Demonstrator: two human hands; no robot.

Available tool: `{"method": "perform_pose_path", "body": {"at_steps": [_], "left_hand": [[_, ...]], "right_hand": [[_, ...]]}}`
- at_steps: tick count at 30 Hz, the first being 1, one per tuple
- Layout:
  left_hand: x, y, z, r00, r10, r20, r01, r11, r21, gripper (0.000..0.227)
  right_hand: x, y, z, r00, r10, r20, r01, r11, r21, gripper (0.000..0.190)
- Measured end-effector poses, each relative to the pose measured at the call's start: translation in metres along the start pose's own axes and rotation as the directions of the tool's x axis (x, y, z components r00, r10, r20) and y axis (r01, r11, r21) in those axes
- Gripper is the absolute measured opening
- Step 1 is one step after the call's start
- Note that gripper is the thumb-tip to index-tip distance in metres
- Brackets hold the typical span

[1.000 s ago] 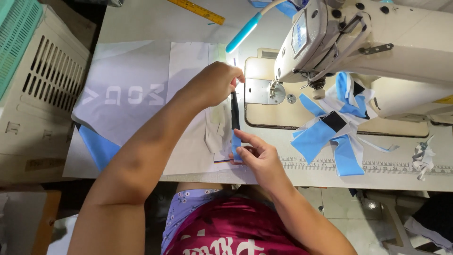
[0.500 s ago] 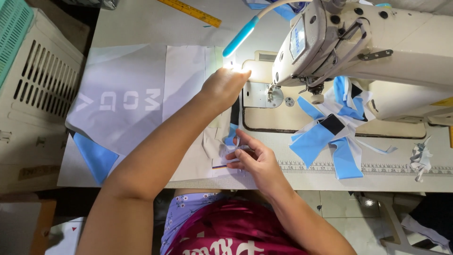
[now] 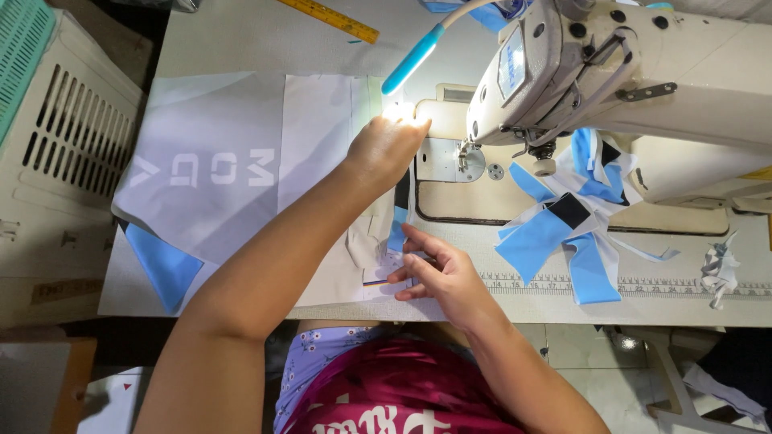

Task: Preparing and aligning fabric pieces on a sewing machine table for assembly.

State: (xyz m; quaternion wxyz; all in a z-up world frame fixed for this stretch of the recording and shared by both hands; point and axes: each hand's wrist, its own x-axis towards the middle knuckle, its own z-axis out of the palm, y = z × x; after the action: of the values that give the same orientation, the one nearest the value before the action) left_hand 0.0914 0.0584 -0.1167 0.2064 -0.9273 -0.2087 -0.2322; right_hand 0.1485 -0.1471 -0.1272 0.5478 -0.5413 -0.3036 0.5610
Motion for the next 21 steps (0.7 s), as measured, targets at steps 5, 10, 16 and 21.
{"method": "perform_pose_path", "body": {"at_steps": [5,10,16,21], "left_hand": [[-0.006,-0.002,-0.019,0.997,-0.07,0.038,0.076,0.979,-0.189,0.021],[-0.018,-0.002,-0.029,0.994,-0.07,0.081,0.087,0.969,-0.229,0.02],[-0.045,0.005,-0.06,0.989,0.03,0.147,0.034,0.911,-0.411,0.007],[-0.058,0.009,-0.076,0.979,-0.015,0.202,0.098,0.907,-0.409,0.012]], "right_hand": [[-0.006,-0.012,0.01,1.0,0.008,0.016,-0.009,0.999,0.037,0.049],[-0.015,-0.024,0.009,0.999,0.029,0.03,-0.028,0.999,-0.024,0.049],[-0.01,-0.026,-0.013,0.893,-0.442,-0.088,0.211,0.583,-0.784,0.021],[0.003,-0.025,-0.006,0.809,-0.567,0.153,0.331,0.224,-0.917,0.011]]}}
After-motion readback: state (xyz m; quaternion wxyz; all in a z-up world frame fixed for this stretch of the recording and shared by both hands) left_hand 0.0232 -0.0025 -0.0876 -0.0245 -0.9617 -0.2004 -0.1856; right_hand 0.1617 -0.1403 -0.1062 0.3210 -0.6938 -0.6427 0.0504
